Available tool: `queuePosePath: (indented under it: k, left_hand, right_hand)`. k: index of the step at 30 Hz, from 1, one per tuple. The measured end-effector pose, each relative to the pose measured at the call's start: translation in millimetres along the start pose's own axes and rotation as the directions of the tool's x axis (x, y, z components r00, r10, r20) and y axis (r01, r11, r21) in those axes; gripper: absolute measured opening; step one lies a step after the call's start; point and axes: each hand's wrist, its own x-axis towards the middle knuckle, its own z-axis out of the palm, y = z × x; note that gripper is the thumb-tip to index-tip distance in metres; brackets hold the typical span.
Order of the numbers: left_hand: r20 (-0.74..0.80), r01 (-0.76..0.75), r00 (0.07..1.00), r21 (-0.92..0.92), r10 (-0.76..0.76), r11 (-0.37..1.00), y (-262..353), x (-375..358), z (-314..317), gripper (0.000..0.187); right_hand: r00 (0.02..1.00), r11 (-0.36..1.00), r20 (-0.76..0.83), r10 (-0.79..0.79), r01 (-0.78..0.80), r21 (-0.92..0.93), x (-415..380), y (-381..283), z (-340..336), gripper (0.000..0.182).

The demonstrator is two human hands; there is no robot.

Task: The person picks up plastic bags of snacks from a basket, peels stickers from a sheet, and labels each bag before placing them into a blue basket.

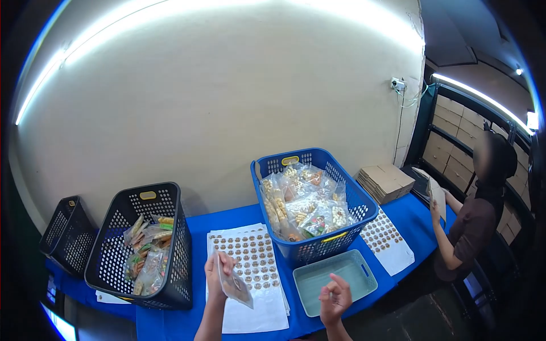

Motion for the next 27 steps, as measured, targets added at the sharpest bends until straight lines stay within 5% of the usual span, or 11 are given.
queuePosePath:
  k: [2, 3, 6, 9, 10, 13, 15, 19, 22, 23, 27]
  left_hand:
    - [0.165, 0.104, 0.985, -0.306, -0.055, 0.946, -26, -2, -11, 0.022]
    - [0.053, 0.239, 0.970, -0.363, -0.236, 0.901, -30, -10, -2, 0.024]
    - [0.206, 0.432, 0.899, -0.556, -0.386, 0.710, -52, -22, 4, 0.028]
    - [0.329, 0.591, 0.789, -0.634, -0.519, 0.499, -63, -30, 0, 0.031]
    - [0.564, 0.705, 0.690, -0.666, -0.454, 0.244, -81, -27, -12, 0.033]
    - [0.383, 0.747, 0.633, -0.529, -0.673, 0.402, -89, -30, -13, 0.041]
    - [0.217, 0.808, 0.544, -0.396, -0.810, 0.437, -93, -26, -4, 0.056]
    - [0.331, 0.826, 0.552, -0.091, -0.765, 0.557, -91, -50, 5, 0.071]
    - [0.300, 0.773, 0.543, 0.186, -0.784, 0.607, -130, -69, -9, 0.060]
    - [0.263, 0.552, 0.641, 0.494, -0.721, 0.672, -137, -78, -11, 0.043]
    - [0.353, 0.588, 0.594, 0.424, -0.723, 0.689, -133, -77, 25, 0.032]
  right_hand:
    - [0.964, 0.984, 0.198, 0.176, -0.173, -0.035, -4, 17, 14, 0.034]
    - [0.919, 0.964, 0.290, 0.267, -0.258, -0.067, -9, 25, 21, 0.035]
    - [0.571, 0.489, 0.526, 0.631, -0.818, 0.302, -47, 46, 36, 0.033]
    - [0.346, 0.238, 0.693, 0.633, -0.938, 0.251, -91, 58, 31, 0.028]
    - [0.280, 0.180, 0.787, 0.550, -0.960, 0.216, -100, 78, 30, 0.027]
    - [0.421, 0.441, 0.698, 0.580, -0.882, 0.165, -73, 40, 29, 0.017]
    - [0.530, 0.486, 0.599, 0.600, -0.836, 0.254, -69, 41, 23, 0.015]
    - [0.634, 0.509, 0.337, 0.696, -0.767, 0.390, -54, 30, -4, 0.012]
    - [0.632, 0.567, 0.176, 0.754, -0.763, 0.311, -68, 45, -28, 0.015]
    - [0.638, 0.576, 0.158, 0.754, -0.757, 0.309, -73, 47, -33, 0.017]
    - [0.638, 0.582, 0.125, 0.760, -0.753, 0.305, -81, 38, -49, 0.028]
